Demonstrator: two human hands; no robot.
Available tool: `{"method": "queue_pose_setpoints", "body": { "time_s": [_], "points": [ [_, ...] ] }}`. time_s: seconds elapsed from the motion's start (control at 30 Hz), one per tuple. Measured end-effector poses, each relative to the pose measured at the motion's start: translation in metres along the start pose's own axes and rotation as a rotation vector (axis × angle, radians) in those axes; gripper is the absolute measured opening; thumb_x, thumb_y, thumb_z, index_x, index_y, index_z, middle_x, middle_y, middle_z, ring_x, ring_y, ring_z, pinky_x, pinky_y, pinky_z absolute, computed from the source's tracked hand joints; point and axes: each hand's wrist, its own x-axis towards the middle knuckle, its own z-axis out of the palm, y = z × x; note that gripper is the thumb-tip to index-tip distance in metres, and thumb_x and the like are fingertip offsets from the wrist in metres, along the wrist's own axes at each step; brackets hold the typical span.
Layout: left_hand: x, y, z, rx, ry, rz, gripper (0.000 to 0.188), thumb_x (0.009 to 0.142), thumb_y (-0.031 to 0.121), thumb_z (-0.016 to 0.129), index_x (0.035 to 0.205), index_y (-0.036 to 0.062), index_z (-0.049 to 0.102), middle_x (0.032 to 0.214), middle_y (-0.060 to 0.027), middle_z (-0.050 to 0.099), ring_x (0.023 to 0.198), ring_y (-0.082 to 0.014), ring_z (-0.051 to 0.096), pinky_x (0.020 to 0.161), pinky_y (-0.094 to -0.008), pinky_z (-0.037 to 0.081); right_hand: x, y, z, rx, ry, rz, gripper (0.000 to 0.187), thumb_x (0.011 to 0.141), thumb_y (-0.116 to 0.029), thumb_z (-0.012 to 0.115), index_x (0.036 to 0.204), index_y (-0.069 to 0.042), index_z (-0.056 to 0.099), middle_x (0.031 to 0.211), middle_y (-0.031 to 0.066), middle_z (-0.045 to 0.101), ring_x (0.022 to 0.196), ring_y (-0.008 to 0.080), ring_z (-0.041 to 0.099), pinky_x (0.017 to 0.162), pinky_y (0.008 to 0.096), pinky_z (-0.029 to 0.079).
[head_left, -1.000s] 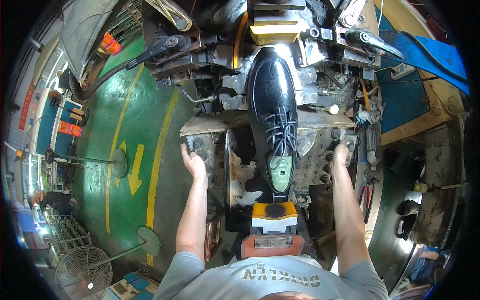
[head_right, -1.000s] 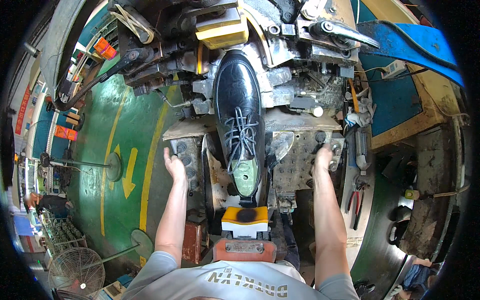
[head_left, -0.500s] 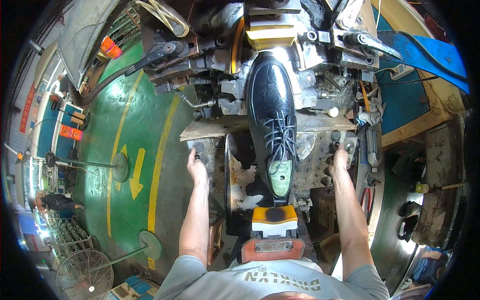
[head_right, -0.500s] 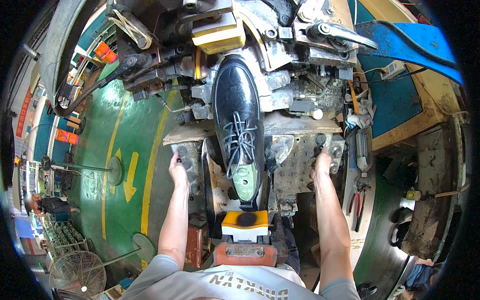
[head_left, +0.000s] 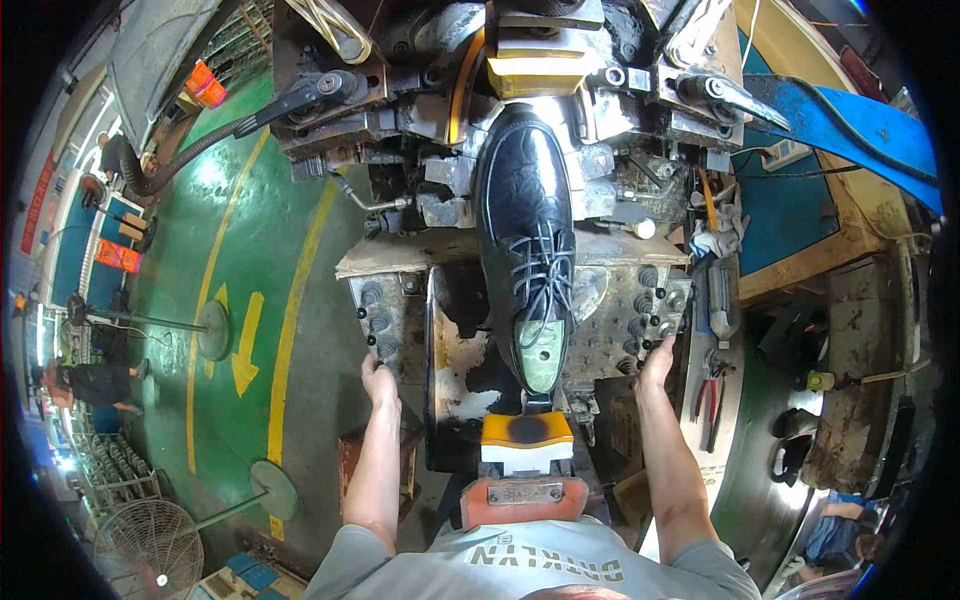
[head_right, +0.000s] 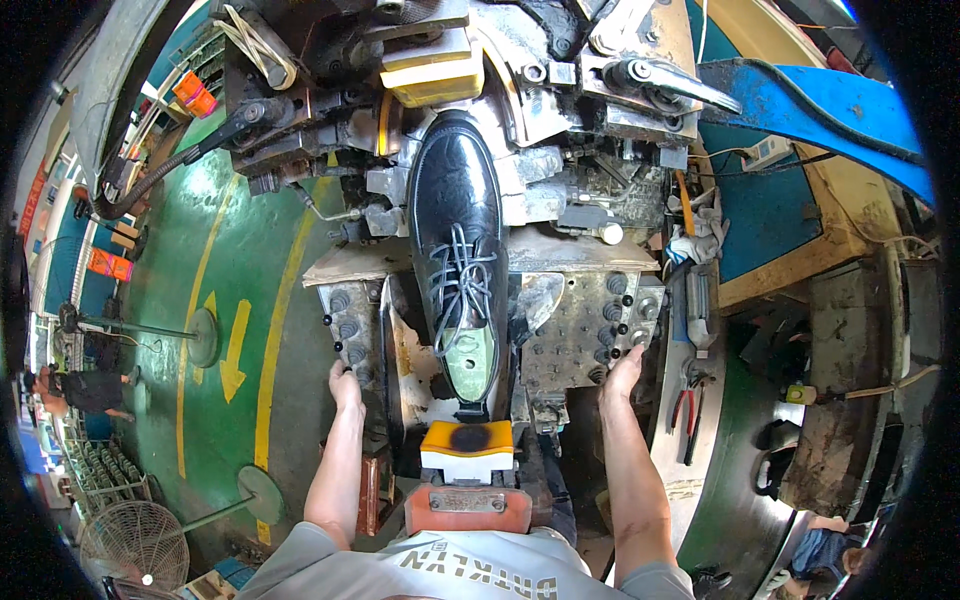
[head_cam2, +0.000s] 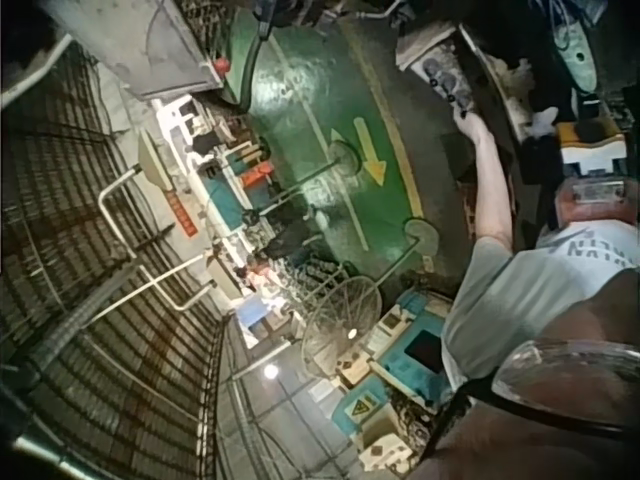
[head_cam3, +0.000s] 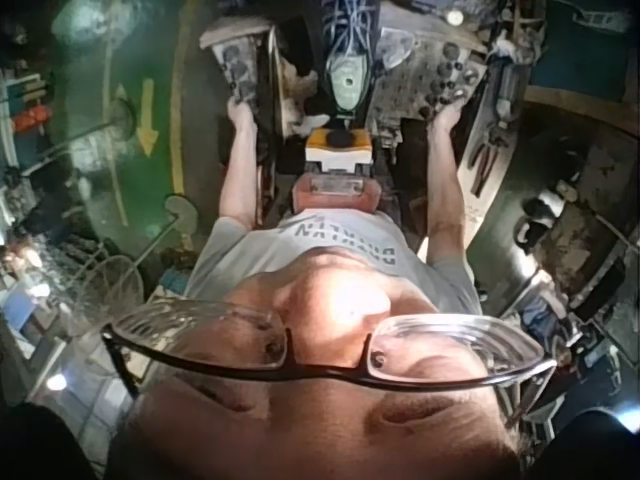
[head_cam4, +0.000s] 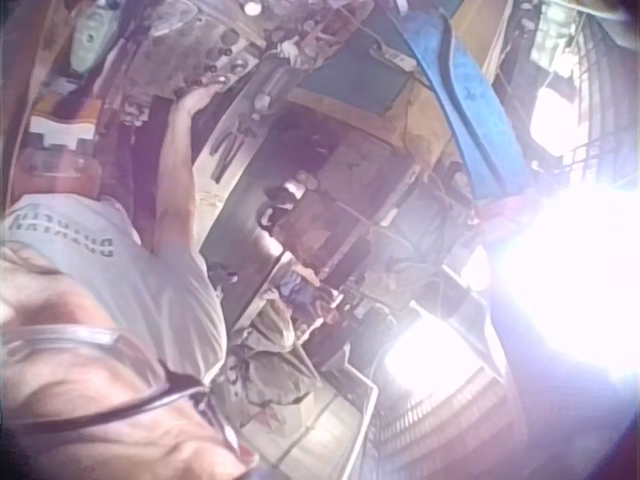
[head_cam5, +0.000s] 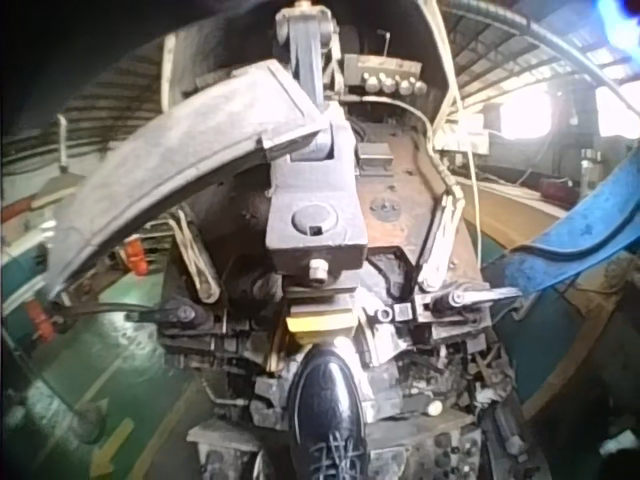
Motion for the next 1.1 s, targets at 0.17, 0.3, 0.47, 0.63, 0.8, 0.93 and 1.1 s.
{"method": "queue_pose_setpoints", "body": {
  "time_s": [0.17,0.3,0.47,0.63,0.8,0.93,1.1],
  "points": [
    [0.000,-0.017,-0.005,0.248,-0.322,0.027,0.061,0.085,-0.007,0.044,0.144,-0.0047,0.031,0.133,-0.0192,0.049,0.112,-0.0228,0.054,0.094,-0.0314,0.044,0.039,0.043,-0.035,-0.104,0.057,-0.074,0.061,0.102,-0.046,0.035,0.134,0.005,0.047,0.130,0.0143,0.055,0.116,0.0241,0.053,0.099,0.0354,0.038],
    [0.005,-0.030,-0.023,0.103,0.307,0.076,0.062,0.081,-0.005,0.043,0.143,-0.0047,0.035,0.140,-0.0194,0.046,0.128,-0.0275,0.044,0.108,-0.0321,0.029,0.010,0.042,-0.031,-0.146,0.045,-0.093,0.062,0.102,-0.043,0.039,0.138,0.007,0.042,0.141,0.0174,0.048,0.127,0.0270,0.047,0.107,0.0342,0.032],
    [-0.001,-0.060,-0.046,0.202,-0.309,-0.058,0.057,0.078,-0.005,0.045,0.135,-0.0061,0.044,0.130,-0.0178,0.053,0.117,-0.0265,0.050,0.101,-0.0329,0.036,-0.027,0.026,-0.008,-0.199,0.049,-0.297,0.057,0.102,-0.040,0.041,0.136,0.007,0.045,0.136,0.0171,0.051,0.126,0.0264,0.047,0.108,0.0352,0.031],
    [-0.021,0.001,-0.025,0.227,0.022,0.217,0.060,0.086,0.001,0.049,0.142,-0.0083,0.032,0.142,-0.0220,0.043,0.129,-0.0294,0.045,0.109,-0.0352,0.032,-0.107,-0.042,0.044,-0.102,-0.326,-0.348,0.037,0.102,-0.029,0.045,0.125,-0.001,0.057,0.101,0.0056,0.064,0.087,0.0108,0.055,0.080,0.0256,0.044],
    [-0.140,0.142,0.058,-0.155,-0.509,0.670,0.042,0.097,0.012,0.051,0.136,-0.0033,0.045,0.138,-0.0168,0.051,0.126,-0.0235,0.050,0.109,-0.0356,0.035,-0.169,-0.082,0.106,0.148,-0.799,-0.194,0.034,0.103,-0.029,0.044,0.109,0.001,0.061,0.086,0.0038,0.062,0.072,0.0087,0.054,0.069,0.0234,0.044],
    [-0.200,0.199,0.108,-0.466,-0.798,0.066,0.040,0.102,0.032,0.043,0.122,-0.0011,0.055,0.115,-0.0123,0.062,0.104,-0.0182,0.060,0.090,-0.0316,0.048,-0.192,-0.094,0.141,0.262,-0.758,-0.005,0.031,0.104,-0.027,0.040,0.097,-0.005,0.060,0.089,0.0025,0.061,0.080,0.0093,0.055,0.077,0.0259,0.046],
    [-0.206,0.186,0.132,-0.617,-0.727,0.125,0.041,0.104,0.036,0.038,0.108,0.0012,0.060,0.100,-0.0071,0.066,0.090,-0.0151,0.062,0.082,-0.0306,0.051,-0.224,-0.119,0.156,0.270,-0.604,0.072,0.029,0.100,-0.021,0.040,0.079,-0.008,0.056,0.075,-0.0007,0.050,0.068,0.0082,0.047,0.064,0.0278,0.043]
  ]
}}
